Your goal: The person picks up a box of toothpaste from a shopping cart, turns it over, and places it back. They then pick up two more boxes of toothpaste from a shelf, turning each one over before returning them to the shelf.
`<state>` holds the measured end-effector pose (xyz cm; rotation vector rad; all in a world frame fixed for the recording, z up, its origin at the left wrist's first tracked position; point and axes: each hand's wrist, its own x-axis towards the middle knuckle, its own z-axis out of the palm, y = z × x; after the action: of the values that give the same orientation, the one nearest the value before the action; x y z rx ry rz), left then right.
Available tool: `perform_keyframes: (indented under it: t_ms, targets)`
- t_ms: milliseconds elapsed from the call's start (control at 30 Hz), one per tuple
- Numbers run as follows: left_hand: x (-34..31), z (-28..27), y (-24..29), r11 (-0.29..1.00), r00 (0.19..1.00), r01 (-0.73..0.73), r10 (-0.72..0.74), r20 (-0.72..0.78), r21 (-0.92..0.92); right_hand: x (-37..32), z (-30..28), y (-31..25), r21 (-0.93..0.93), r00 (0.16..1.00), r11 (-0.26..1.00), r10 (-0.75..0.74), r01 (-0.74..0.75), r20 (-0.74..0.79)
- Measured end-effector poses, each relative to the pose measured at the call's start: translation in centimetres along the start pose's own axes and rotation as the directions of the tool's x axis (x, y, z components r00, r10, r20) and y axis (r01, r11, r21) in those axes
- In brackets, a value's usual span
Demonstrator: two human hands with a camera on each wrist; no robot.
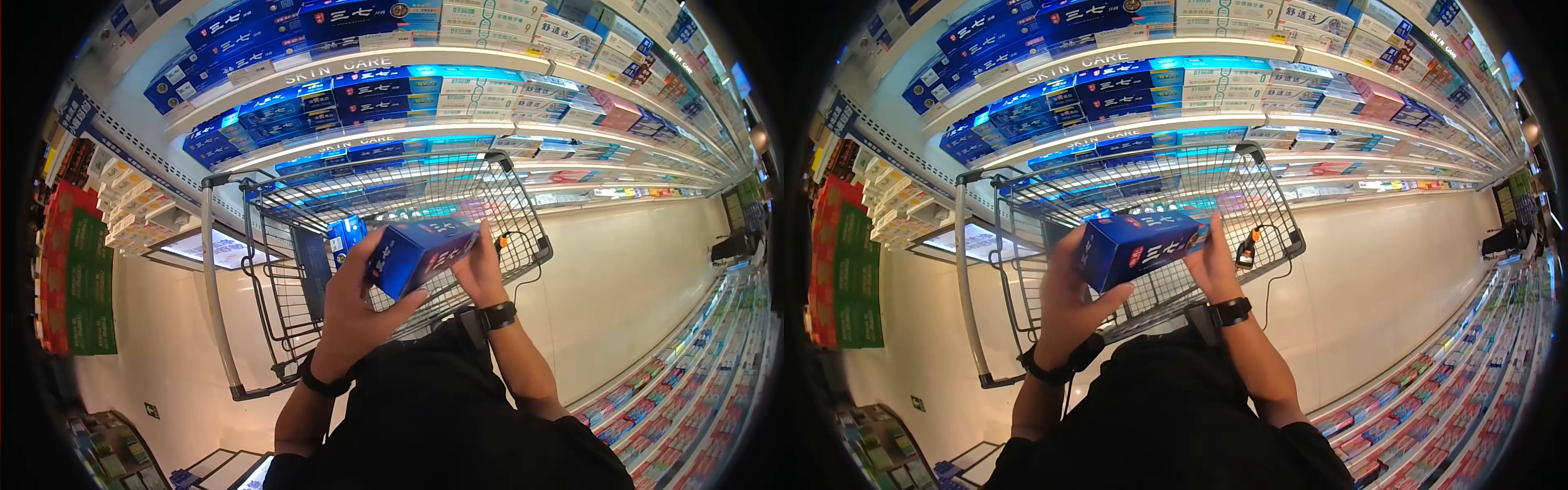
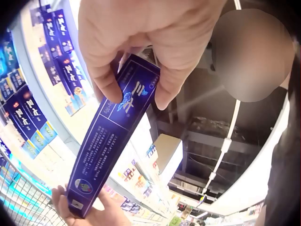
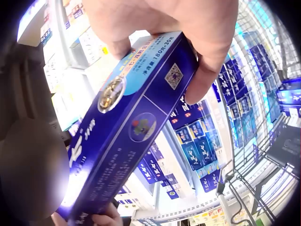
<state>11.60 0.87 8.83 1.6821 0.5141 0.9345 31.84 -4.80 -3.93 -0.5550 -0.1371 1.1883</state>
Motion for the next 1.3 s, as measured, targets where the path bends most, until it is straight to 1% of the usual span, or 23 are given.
perform_keyframes:
  t_ms: [67,100,200,233,333,500,533,600,633,700,733,767,800,867,900,1000,1033,1067,1133,1167,1233,1267,1300]
  targets:
    - [0.3,0.9,0.8,0.983,0.996,-0.085,0.078,0.053,0.162,0.1,-0.1,1.2,0.035,0.999,0.998,0.049,-0.050,0.015]
    - [0.4,1.2,1.4,0.942,0.991,-0.128,0.113,0.066,0.309,0.1,0.0,1.6,0.053,0.997,0.996,0.075,-0.076,0.025]
    - [0.6,2.0,1.9,0.925,0.979,-0.200,0.179,0.095,0.323,0.1,0.4,2.4,0.066,0.984,0.982,0.177,-0.175,-0.017]
    - [0.6,2.1,2.0,0.922,0.978,-0.208,0.186,0.097,0.328,-0.1,1.0,2.4,0.082,0.979,0.979,0.194,-0.188,-0.065]
    - [0.5,2.2,2.2,0.910,0.973,-0.228,0.205,0.103,0.346,-0.2,0.6,2.2,0.062,0.982,0.981,0.186,-0.185,-0.016]
    - [0.6,2.0,1.7,0.899,0.967,-0.256,0.240,0.088,0.355,-0.4,0.2,1.3,0.062,0.994,0.993,0.103,-0.102,-0.027]
    - [0.6,1.9,1.5,0.909,0.973,-0.230,0.215,0.080,0.347,-0.5,0.2,1.1,0.056,0.996,0.995,0.085,-0.083,-0.036]
    - [0.6,1.5,1.1,0.927,0.984,-0.179,0.168,0.064,0.329,-0.7,0.1,0.7,0.061,0.998,0.996,0.059,-0.059,-0.008]
    - [0.5,1.3,0.9,0.945,0.990,-0.140,0.139,0.023,0.297,-0.7,-0.1,0.3,0.063,0.999,0.997,0.044,-0.044,0.005]
    - [0.3,0.4,0.0,0.972,0.996,-0.068,0.080,-0.046,0.225,-0.5,-0.8,-0.6,-0.038,0.999,0.999,-0.018,0.017,-0.043]
    - [0.2,-0.1,-0.8,0.995,0.995,0.017,-0.008,-0.095,0.094,-0.4,-0.9,-1.3,-0.088,0.996,0.995,-0.055,0.049,-0.068]
    - [0.0,-0.9,-1.9,0.994,0.986,0.099,-0.104,-0.129,-0.042,-0.8,-1.0,-2.4,-0.135,0.997,0.988,-0.076,0.073,-0.019]
    - [-0.2,-1.7,-3.1,0.968,0.968,0.176,-0.203,-0.149,-0.178,-1.3,-0.1,-3.5,-0.279,0.992,0.953,-0.123,0.117,-0.003]
    - [-0.9,-4.3,-6.1,0.935,0.950,0.291,-0.308,-0.056,-0.202,-2.5,2.3,-5.5,-0.541,0.978,0.818,-0.204,0.195,0.044]
    - [-1.2,-4.9,-7.6,0.915,0.934,0.347,-0.357,-0.011,-0.207,-2.9,2.8,-6.2,-0.657,0.964,0.711,-0.245,0.252,0.105]
    - [-2.2,-4.7,-12.1,0.763,0.861,0.484,-0.503,0.077,-0.428,-4.5,7.4,-6.8,-0.771,0.940,0.549,-0.284,0.323,0.191]
    - [-2.7,-4.3,-13.1,0.753,0.847,0.509,-0.526,0.084,-0.416,-4.9,8.5,-6.5,-0.754,0.939,0.569,-0.280,0.330,0.199]
    - [-3.1,-3.7,-13.9,0.637,0.795,0.535,-0.602,0.075,-0.555,-5.2,9.3,-6.1,-0.763,0.923,0.531,-0.302,0.369,0.236]
    - [-3.0,-2.1,-13.5,0.532,0.848,0.466,-0.498,0.184,-0.707,-5.8,10.5,-5.0,-0.773,0.889,0.455,-0.336,0.443,0.311]
    - [-3.2,-1.6,-13.8,0.505,0.863,0.447,-0.462,0.206,-0.738,-5.9,10.9,-4.6,-0.810,0.869,0.350,-0.342,0.470,0.357]
    - [-3.2,-0.7,-14.5,0.443,0.890,0.414,-0.380,0.252,-0.795,-6.3,11.6,-4.6,-0.818,0.885,0.351,-0.281,0.455,0.371]
    - [-3.3,-0.3,-14.6,0.436,0.875,0.435,-0.412,0.254,-0.788,-6.5,11.8,-4.6,-0.824,0.892,0.349,-0.251,0.446,0.376]
    - [-3.2,0.0,-14.1,0.427,0.859,0.454,-0.444,0.256,-0.782,-6.5,11.8,-4.5,-0.814,0.886,0.357,-0.262,0.457,0.382]
